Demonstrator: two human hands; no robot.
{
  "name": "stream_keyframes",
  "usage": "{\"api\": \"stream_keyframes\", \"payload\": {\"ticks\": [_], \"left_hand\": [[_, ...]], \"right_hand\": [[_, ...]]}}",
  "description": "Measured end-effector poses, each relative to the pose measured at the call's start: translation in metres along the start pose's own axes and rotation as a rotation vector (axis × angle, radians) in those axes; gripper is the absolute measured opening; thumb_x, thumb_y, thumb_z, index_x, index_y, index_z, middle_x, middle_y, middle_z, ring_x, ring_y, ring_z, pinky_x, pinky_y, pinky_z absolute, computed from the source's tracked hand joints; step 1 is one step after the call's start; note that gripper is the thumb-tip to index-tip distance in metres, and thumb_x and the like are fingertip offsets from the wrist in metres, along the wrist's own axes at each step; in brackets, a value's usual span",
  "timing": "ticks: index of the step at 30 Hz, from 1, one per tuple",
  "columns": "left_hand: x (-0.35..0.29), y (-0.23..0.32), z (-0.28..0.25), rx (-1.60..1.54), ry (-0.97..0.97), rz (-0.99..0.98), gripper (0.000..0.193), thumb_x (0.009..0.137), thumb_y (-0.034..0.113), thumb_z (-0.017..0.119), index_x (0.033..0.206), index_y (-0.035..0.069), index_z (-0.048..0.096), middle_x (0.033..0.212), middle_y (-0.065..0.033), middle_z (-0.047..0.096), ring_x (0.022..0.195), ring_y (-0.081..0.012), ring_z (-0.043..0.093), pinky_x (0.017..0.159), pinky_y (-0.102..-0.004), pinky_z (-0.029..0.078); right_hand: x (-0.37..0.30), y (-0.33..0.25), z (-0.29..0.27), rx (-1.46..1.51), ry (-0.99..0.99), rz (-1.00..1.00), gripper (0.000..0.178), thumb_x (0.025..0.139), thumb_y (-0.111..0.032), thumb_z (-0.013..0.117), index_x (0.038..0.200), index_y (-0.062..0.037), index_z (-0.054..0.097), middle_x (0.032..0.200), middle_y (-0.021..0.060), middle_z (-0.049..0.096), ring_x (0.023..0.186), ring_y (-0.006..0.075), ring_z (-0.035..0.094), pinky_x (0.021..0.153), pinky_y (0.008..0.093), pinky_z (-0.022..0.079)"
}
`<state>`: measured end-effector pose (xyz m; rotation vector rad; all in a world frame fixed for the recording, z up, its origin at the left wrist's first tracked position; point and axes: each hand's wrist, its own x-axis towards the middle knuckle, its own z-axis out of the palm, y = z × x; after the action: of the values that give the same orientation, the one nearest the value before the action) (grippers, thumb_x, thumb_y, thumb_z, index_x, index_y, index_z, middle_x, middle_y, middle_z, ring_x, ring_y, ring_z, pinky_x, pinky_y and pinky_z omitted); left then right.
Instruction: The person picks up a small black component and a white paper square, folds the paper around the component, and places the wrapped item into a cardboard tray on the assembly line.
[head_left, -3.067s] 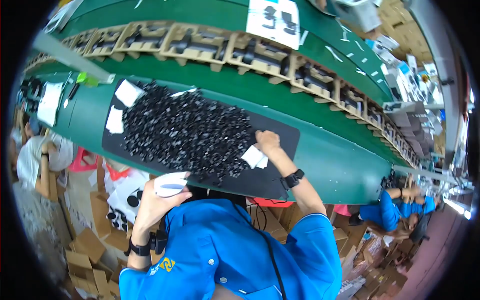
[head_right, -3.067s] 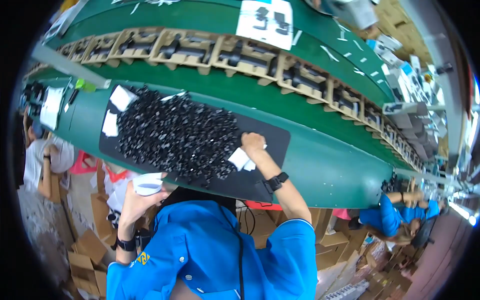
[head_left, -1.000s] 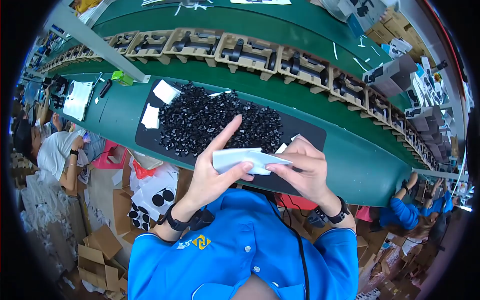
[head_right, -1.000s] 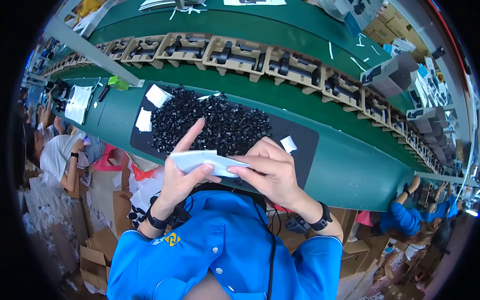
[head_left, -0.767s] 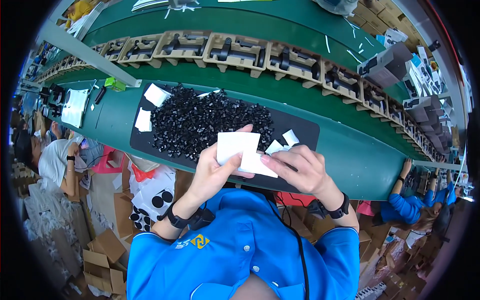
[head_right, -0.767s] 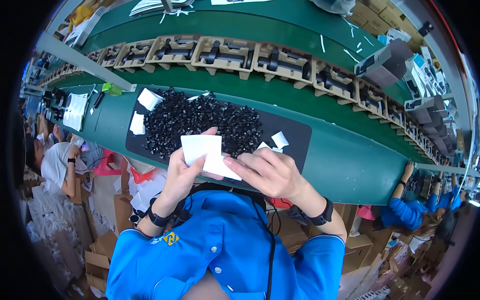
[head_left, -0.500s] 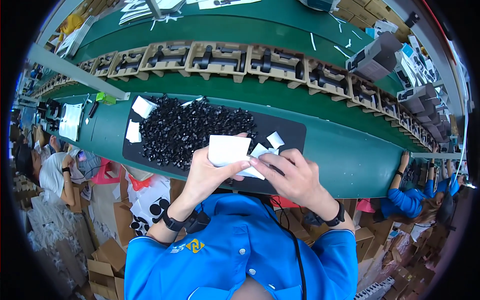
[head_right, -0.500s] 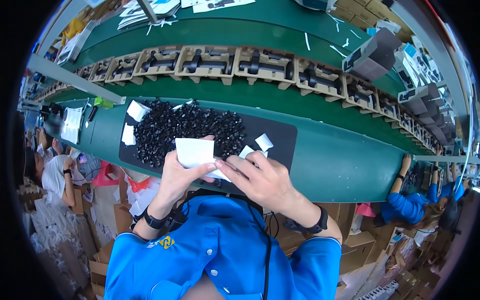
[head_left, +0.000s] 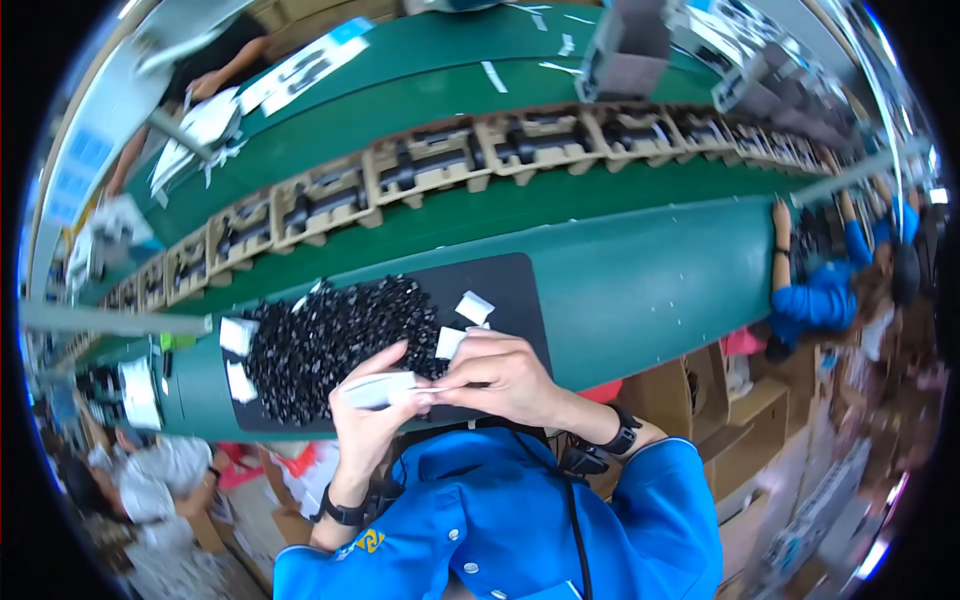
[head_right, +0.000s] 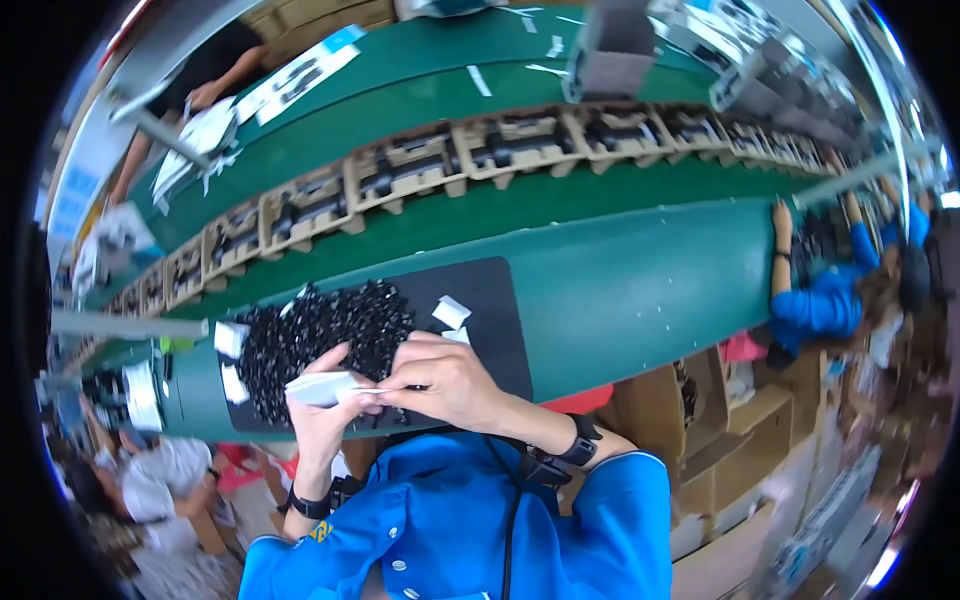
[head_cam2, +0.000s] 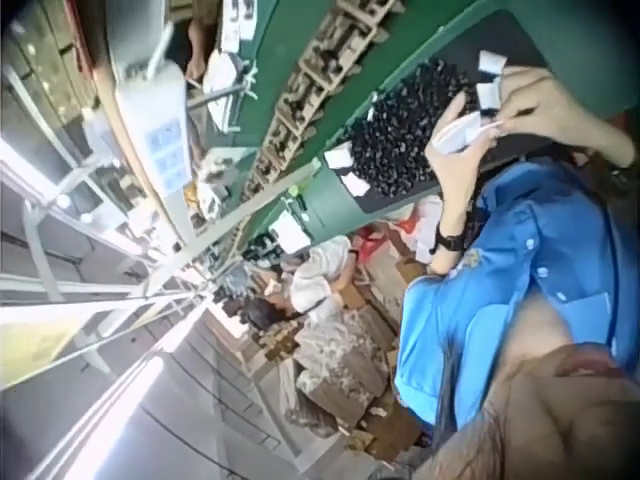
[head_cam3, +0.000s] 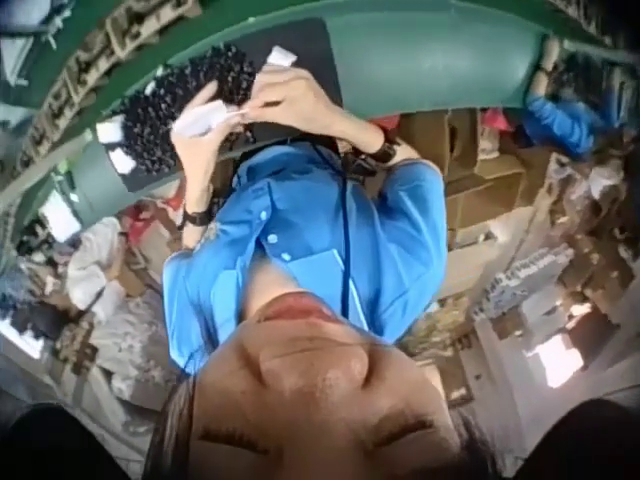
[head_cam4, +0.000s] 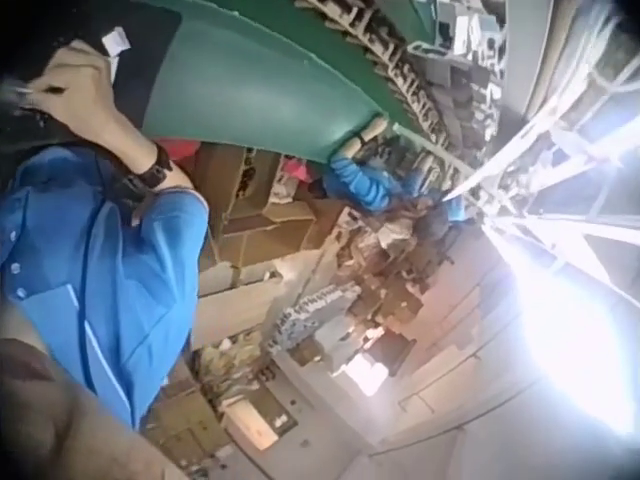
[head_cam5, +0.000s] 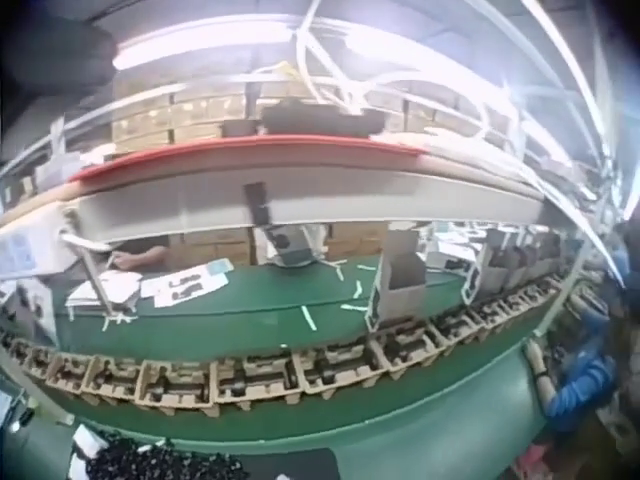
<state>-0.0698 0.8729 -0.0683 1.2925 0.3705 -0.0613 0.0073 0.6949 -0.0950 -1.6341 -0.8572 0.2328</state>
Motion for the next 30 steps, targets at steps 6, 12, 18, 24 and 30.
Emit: {"api": "stream_keyframes", "payload": {"ticks": [6,12,18,24,30], "left_hand": [[0.014,-0.019,-0.019,0.441,-0.131,0.055,0.039,0.071,0.0,0.074,0.106,-0.009,0.06,0.081,-0.0141,0.068,0.066,-0.0172,0.064,0.06,-0.0263,0.053],[0.014,-0.022,-0.028,0.37,-0.327,-0.08,0.032,0.072,0.005,0.076,0.097,-0.009,0.062,0.077,-0.013,0.066,0.062,-0.0155,0.061,0.058,-0.0241,0.051],[0.021,-0.045,-0.018,0.668,-0.541,-0.064,0.028,0.076,0.007,0.073,0.1,-0.006,0.064,0.079,-0.0112,0.067,0.064,-0.015,0.062,0.058,-0.0228,0.05],[0.025,-0.054,-0.057,0.664,-0.437,-0.027,0.026,0.075,0.004,0.073,0.099,-0.005,0.066,0.08,-0.0097,0.068,0.066,-0.0127,0.063,0.061,-0.0217,0.05],[0.024,-0.04,-0.052,0.552,-0.284,-0.113,0.026,0.077,0.002,0.071,0.1,-0.007,0.063,0.078,-0.0108,0.068,0.066,-0.0131,0.064,0.056,-0.023,0.052]], "right_hand": [[-0.033,-0.001,0.019,-0.041,0.217,0.166,0.015,0.072,-0.02,0.075,0.074,-0.0077,0.067,0.072,0.0024,0.059,0.072,0.0185,0.054,0.061,0.032,0.043],[-0.079,-0.018,0.047,0.08,0.431,0.312,0.024,0.075,-0.027,0.07,0.067,-0.0074,0.06,0.07,0.0028,0.056,0.074,0.0204,0.053,0.062,0.0344,0.043],[-0.112,-0.006,0.074,-0.058,0.598,0.479,0.025,0.076,-0.027,0.069,0.069,-0.0055,0.059,0.069,0.0035,0.055,0.074,0.021,0.054,0.061,0.0348,0.043],[-0.093,0.005,0.079,0.108,0.468,0.389,0.025,0.077,-0.025,0.069,0.07,-0.0035,0.058,0.069,0.0056,0.055,0.07,0.0227,0.056,0.059,0.0357,0.043],[-0.054,0.015,0.067,0.177,0.223,0.507,0.029,0.078,-0.027,0.068,0.068,-0.0027,0.057,0.068,0.0075,0.055,0.069,0.0253,0.057,0.06,0.0376,0.044]]}}
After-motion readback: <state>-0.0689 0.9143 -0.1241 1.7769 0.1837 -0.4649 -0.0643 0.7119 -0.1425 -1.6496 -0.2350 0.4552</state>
